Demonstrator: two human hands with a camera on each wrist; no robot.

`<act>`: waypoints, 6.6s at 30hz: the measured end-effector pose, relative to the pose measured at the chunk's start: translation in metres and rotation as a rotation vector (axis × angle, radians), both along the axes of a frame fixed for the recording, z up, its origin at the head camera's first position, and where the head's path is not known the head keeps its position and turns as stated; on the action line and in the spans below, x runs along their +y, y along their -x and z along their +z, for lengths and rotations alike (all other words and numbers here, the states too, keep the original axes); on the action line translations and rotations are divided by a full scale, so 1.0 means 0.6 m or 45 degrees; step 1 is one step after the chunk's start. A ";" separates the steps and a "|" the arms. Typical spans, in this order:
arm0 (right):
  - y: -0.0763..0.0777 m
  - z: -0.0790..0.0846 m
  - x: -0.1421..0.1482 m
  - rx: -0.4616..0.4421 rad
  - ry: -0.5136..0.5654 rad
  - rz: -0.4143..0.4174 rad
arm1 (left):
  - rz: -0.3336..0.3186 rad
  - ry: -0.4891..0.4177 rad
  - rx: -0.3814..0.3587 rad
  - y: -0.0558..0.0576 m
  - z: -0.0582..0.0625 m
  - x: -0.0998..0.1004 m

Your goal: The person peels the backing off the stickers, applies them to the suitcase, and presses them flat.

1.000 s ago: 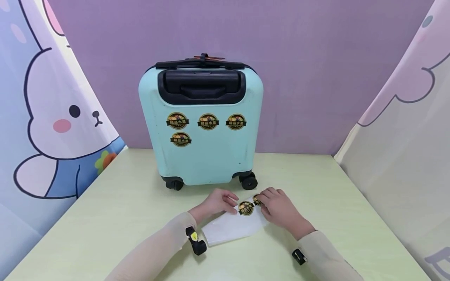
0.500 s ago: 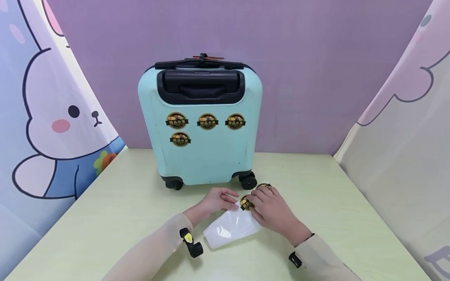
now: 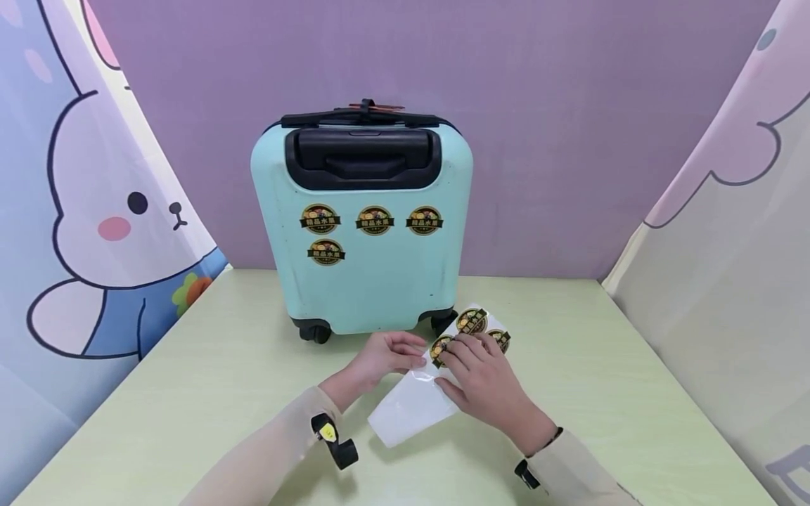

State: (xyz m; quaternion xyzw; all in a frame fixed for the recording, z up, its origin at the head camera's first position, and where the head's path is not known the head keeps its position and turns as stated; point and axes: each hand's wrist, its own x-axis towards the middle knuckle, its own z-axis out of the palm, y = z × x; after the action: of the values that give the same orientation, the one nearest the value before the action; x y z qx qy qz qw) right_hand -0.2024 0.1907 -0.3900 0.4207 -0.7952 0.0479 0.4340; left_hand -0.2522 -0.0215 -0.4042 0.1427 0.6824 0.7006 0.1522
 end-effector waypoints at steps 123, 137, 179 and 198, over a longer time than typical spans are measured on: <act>-0.019 0.020 -0.010 -0.506 0.425 0.012 | 0.024 -0.060 0.163 -0.026 -0.001 -0.015; -0.016 0.023 0.004 -0.732 0.556 -0.036 | 0.031 -0.059 0.152 -0.020 -0.005 -0.021; -0.014 0.036 0.038 -1.040 0.650 -0.174 | 0.082 0.129 0.080 -0.007 -0.023 -0.037; -0.005 0.037 0.026 -1.159 0.731 -0.175 | 0.093 0.237 0.040 0.011 -0.057 -0.050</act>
State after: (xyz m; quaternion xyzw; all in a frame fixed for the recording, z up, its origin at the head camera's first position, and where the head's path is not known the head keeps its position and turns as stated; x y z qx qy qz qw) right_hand -0.1993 0.2065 -0.3676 0.1690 -0.8834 0.4122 0.1453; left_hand -0.2587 -0.0515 -0.4386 0.1142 0.7516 0.6368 0.1284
